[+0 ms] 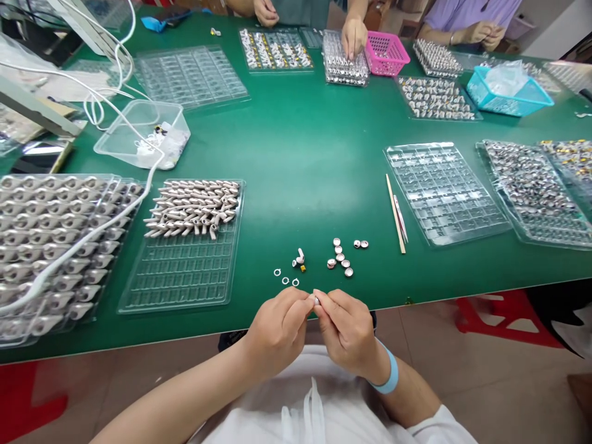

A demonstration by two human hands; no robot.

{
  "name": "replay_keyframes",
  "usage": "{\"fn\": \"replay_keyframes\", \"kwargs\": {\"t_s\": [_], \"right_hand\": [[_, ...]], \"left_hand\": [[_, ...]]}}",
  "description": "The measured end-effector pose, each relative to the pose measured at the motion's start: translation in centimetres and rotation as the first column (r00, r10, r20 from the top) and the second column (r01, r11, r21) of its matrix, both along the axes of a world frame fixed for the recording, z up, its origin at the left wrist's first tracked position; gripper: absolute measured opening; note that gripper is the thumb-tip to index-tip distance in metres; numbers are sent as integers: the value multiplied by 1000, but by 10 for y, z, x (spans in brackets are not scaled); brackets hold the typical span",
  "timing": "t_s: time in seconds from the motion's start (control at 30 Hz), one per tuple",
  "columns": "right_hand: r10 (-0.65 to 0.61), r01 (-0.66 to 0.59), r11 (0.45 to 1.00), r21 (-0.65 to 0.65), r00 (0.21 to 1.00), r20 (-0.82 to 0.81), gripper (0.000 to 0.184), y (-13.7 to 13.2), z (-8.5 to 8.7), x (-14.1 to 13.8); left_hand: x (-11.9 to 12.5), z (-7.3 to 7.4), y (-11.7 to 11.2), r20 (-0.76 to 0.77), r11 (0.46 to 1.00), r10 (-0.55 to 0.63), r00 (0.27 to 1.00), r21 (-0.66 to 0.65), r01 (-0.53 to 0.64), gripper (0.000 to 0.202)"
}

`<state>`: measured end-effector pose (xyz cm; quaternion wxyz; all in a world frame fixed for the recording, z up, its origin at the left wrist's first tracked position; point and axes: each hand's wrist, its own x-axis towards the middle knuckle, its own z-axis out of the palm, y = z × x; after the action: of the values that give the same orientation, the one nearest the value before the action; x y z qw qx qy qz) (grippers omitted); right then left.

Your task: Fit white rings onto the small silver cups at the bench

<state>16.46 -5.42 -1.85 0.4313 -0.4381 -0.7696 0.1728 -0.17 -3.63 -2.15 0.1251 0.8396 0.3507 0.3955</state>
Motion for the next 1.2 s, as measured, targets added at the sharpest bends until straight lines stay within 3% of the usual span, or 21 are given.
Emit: {"fn": "replay_keyframes", "kwargs": {"t_s": [0.63,1.07,1.2], "right_hand": [[24,-23,999,-26,997,73,32,2,-8,-1],[31,-26,998,-55,995,94,31,5,-17,-2],[33,-28,997,-77,998,55,31,7,-11,1]], "left_hand": [[1,1,6,-134,999,17,991,40,-12,19],[1,-8,14,-141,1000,10,990,29,-6,19],[-1,-8,13,-62,1000,-6,998,7,6,20]]}}
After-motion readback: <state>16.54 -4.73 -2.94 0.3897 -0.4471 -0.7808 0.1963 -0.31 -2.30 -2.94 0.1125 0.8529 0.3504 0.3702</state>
